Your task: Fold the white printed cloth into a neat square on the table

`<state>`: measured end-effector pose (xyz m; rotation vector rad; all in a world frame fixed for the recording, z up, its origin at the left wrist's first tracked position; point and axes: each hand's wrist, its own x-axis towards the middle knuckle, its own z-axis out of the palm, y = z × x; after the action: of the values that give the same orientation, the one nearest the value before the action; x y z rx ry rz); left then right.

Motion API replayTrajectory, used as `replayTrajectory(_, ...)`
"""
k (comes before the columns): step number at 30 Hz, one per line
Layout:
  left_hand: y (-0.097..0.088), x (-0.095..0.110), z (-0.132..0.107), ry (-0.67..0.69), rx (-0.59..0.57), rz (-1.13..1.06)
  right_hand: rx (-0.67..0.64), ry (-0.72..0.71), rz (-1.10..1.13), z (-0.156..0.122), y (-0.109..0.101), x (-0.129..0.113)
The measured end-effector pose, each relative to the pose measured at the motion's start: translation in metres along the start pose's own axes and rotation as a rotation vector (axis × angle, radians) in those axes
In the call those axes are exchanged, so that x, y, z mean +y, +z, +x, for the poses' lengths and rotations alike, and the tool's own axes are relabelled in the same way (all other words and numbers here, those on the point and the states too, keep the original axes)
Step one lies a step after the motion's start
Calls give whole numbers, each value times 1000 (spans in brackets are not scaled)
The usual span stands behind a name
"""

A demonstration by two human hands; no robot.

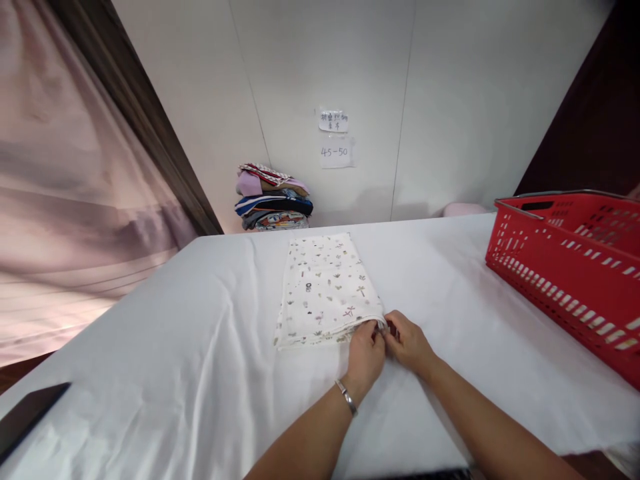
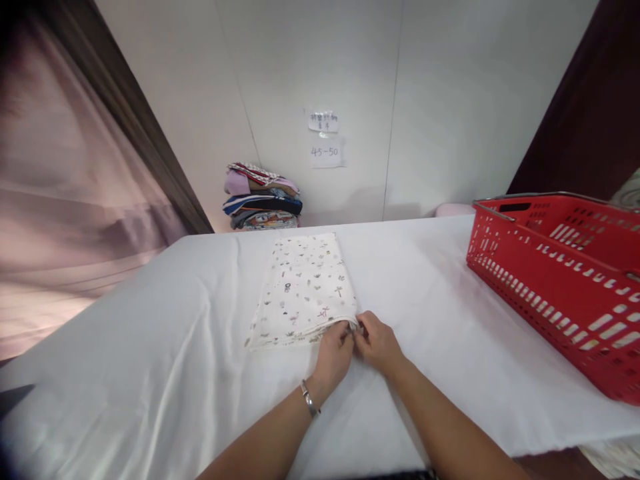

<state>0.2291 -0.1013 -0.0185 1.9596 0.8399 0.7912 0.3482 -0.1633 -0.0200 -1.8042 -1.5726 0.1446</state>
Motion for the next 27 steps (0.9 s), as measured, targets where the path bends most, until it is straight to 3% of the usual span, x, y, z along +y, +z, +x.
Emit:
replayTrajectory(13,-3,0,0,4,-67,133,-10,70,-129,1,7,3)
replayTrajectory(22,-17,5,0,184,-125,397,-12,194,-181,0,7,7)
replayTrajectory(27,-35,8,-4,279,5,534,-10,194,-179,0,8,8)
